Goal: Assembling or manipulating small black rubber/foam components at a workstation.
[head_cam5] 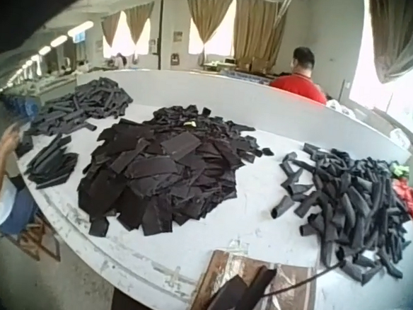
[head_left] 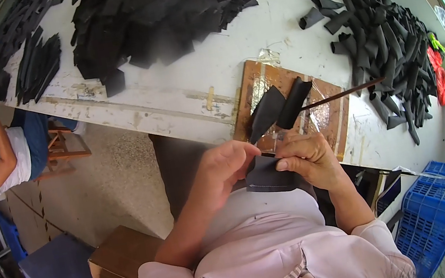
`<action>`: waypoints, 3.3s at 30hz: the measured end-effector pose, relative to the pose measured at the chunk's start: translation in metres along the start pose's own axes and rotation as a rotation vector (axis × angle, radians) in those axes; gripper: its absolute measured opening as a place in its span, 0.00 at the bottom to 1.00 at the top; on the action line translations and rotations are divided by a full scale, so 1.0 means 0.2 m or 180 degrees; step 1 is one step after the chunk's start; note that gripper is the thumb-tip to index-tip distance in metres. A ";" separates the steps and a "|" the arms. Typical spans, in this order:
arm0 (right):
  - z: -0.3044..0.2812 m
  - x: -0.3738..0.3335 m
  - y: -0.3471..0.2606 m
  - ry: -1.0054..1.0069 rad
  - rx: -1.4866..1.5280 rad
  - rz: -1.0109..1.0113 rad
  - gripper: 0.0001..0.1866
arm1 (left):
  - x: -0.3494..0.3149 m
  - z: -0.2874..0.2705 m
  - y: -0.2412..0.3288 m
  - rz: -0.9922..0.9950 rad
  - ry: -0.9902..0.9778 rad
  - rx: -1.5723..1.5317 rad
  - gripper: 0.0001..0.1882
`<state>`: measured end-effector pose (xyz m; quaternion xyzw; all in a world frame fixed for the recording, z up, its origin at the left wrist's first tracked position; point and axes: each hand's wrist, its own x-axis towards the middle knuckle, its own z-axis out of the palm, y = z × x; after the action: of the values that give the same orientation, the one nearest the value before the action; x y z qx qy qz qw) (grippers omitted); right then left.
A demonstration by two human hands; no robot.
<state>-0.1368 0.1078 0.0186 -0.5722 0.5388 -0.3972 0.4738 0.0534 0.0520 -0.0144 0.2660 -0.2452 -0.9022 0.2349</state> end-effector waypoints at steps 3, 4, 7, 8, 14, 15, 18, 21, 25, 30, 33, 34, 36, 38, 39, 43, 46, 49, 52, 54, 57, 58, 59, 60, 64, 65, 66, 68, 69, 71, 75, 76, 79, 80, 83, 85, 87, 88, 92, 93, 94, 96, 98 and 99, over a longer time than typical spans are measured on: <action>-0.01 0.00 -0.01 0.0022 -0.0236 0.0099 0.05 | 0.00 0.04 0.05 0.0051 0.0042 0.0364 0.10; -0.01 0.00 0.00 0.0012 -0.0301 -0.0017 0.05 | 0.00 0.04 0.05 0.0041 0.0084 0.0462 0.09; 0.00 0.00 0.01 0.0090 -0.0310 -0.0154 0.07 | -0.02 0.02 0.05 0.0087 0.0137 0.0581 0.08; 0.01 0.01 0.01 0.0134 -0.0360 -0.0278 0.09 | -0.02 0.02 0.05 0.0078 0.0148 0.0659 0.08; 0.03 0.02 0.00 -0.0127 -0.0494 -0.0266 0.08 | -0.07 0.03 0.10 -0.0159 0.0285 0.1378 0.07; 0.04 0.03 -0.01 -0.0133 -0.0486 -0.0265 0.08 | -0.08 0.03 0.09 -0.0163 0.0294 0.1378 0.07; 0.09 0.09 -0.04 -0.0315 -0.0773 -0.0464 0.07 | -0.09 0.04 0.08 0.0029 0.0732 0.2149 0.08; 0.16 0.16 -0.05 0.1423 -0.2369 -0.1259 0.15 | -0.11 0.05 0.04 0.1403 0.1628 0.2014 0.07; 0.19 0.12 -0.09 0.0927 -0.1277 -0.0910 0.18 | -0.10 0.10 0.03 0.1702 0.2157 0.1960 0.07; 0.23 0.14 -0.08 0.0782 -0.0618 -0.0629 0.18 | -0.05 0.09 -0.03 0.2449 0.2066 0.2833 0.06; 0.24 0.14 -0.04 0.0902 -0.0702 -0.0813 0.11 | -0.03 0.11 -0.03 0.2784 0.1912 0.3537 0.07; 0.25 0.15 -0.04 0.0885 -0.0688 -0.0854 0.11 | -0.03 0.11 -0.03 0.2848 0.1857 0.3741 0.07; 0.27 0.16 -0.02 0.1051 -0.1514 -0.1284 0.10 | -0.01 0.11 -0.03 0.3007 0.1998 0.3943 0.08; 0.28 0.16 -0.01 0.1094 -0.1679 -0.1413 0.09 | -0.01 0.09 -0.05 0.3046 0.2253 0.3928 0.08; 0.29 0.16 0.00 0.1056 -0.1887 -0.1358 0.10 | -0.01 0.09 -0.04 0.3064 0.2240 0.3932 0.08; 0.30 0.17 0.06 0.1193 -0.1900 -0.1282 0.11 | -0.02 0.11 -0.02 0.1816 0.2101 0.1817 0.09; 0.28 0.16 0.04 0.1143 -0.1544 -0.1068 0.12 | -0.03 0.06 0.01 0.1392 0.1573 0.0589 0.08; 0.25 0.13 -0.05 0.0869 -0.0602 -0.0743 0.07 | -0.07 0.03 0.08 0.0965 0.0587 -0.0231 0.14; 0.22 0.13 -0.03 0.0528 0.0564 -0.0314 0.02 | -0.07 0.04 0.10 0.0728 -0.0193 -0.0528 0.17; 0.21 0.13 0.01 0.0344 0.2188 0.0389 0.03 | -0.07 0.09 0.11 0.0741 0.0726 0.0369 0.15; 0.22 0.15 0.02 0.0036 0.3259 0.0851 0.05 | -0.04 0.13 0.07 0.1367 0.1388 0.1230 0.13; 0.22 0.14 0.02 -0.0116 0.3526 0.0941 0.06 | -0.03 0.15 0.05 0.1658 0.1720 0.1539 0.12; 0.22 0.14 0.00 -0.0109 0.3518 0.0929 0.06 | -0.02 0.16 0.03 0.2378 0.2141 0.2431 0.11; 0.23 0.14 -0.02 -0.0126 0.3339 0.0833 0.07 | -0.01 0.16 0.01 0.2387 0.2127 0.2429 0.11; 0.20 0.15 -0.01 0.0035 0.1996 0.0598 0.11 | -0.03 0.12 0.01 0.2741 0.1981 0.2761 0.11; 0.21 0.15 0.00 0.0030 0.1998 0.0594 0.11 | -0.04 0.13 0.05 0.2252 0.1655 0.2021 0.11; 0.21 0.14 0.01 0.0107 0.2139 0.0526 0.11 | -0.05 0.14 0.08 0.1756 0.1319 0.1289 0.10; 0.21 0.14 0.01 0.0170 0.2284 0.0462 0.12 | -0.07 0.13 0.11 0.1525 0.0971 0.1027 0.12; 0.20 0.14 0.01 0.0175 0.2347 0.0338 0.12 | -0.07 0.12 0.10 0.1378 0.0502 0.0754 0.14; 0.20 0.13 -0.01 0.0171 0.2424 0.0218 0.12 | -0.08 0.12 0.12 0.0892 -0.0535 0.0199 0.20; 0.20 0.13 -0.07 0.0003 0.2729 0.0086 0.12 | -0.09 0.12 0.11 0.0605 -0.1376 -0.0584 0.30; 0.20 0.14 -0.07 0.0241 0.2753 0.0102 0.12 | -0.09 0.15 0.12 0.0591 -0.1387 -0.0591 0.30; 0.15 0.13 -0.01 0.0285 0.2373 -0.0224 0.10 | -0.08 0.19 0.12 0.1163 0.0267 0.0939 0.24; 0.15 0.13 -0.01 0.0427 0.1956 -0.0437 0.10 | -0.08 0.20 0.10 0.1159 0.0266 0.0944 0.24; 0.15 0.12 -0.05 0.0698 0.0930 -0.0724 0.09 | -0.07 0.24 0.04 0.1522 0.0993 0.1733 0.18; 0.15 0.11 -0.08 0.0819 0.0412 -0.0842 0.08 | -0.06 0.26 0.02 0.2073 0.1224 0.2066 0.14; 0.15 0.11 -0.09 0.0981 -0.0151 -0.1085 0.07 | -0.02 0.26 0.01 0.2558 0.1344 0.2291 0.13; 0.15 0.10 -0.10 0.0997 -0.0159 -0.1076 0.07 | -0.01 0.26 0.00 0.3036 0.1446 0.2511 0.11; 0.14 0.09 -0.11 0.1130 -0.0413 -0.1058 0.07 | -0.02 0.27 0.02 0.2426 0.1107 0.1941 0.08; 0.14 0.09 -0.10 0.1150 -0.0467 -0.1073 0.07 | -0.03 0.27 0.04 0.2128 0.0992 0.1496 0.07; 0.14 0.09 -0.08 0.1147 -0.0060 -0.0824 0.08 | -0.03 0.25 0.05 0.1800 0.0874 0.1060 0.06; 0.11 0.07 -0.07 0.0682 0.0922 -0.0223 0.10 | -0.01 0.20 0.06 0.1125 0.0463 0.0331 0.06; 0.09 0.03 -0.06 0.0261 0.1539 -0.0239 0.11 | -0.01 0.24 0.09 0.0592 -0.0007 -0.0276 0.09; 0.08 0.01 -0.08 0.0248 0.1766 -0.0059 0.11 | -0.01 0.26 0.09 0.0485 -0.0101 -0.0281 0.09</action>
<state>-0.1180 0.1068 0.0295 -0.4099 0.4221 -0.5555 0.5877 0.0287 0.0550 0.0354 0.2216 -0.2284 -0.8957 0.3105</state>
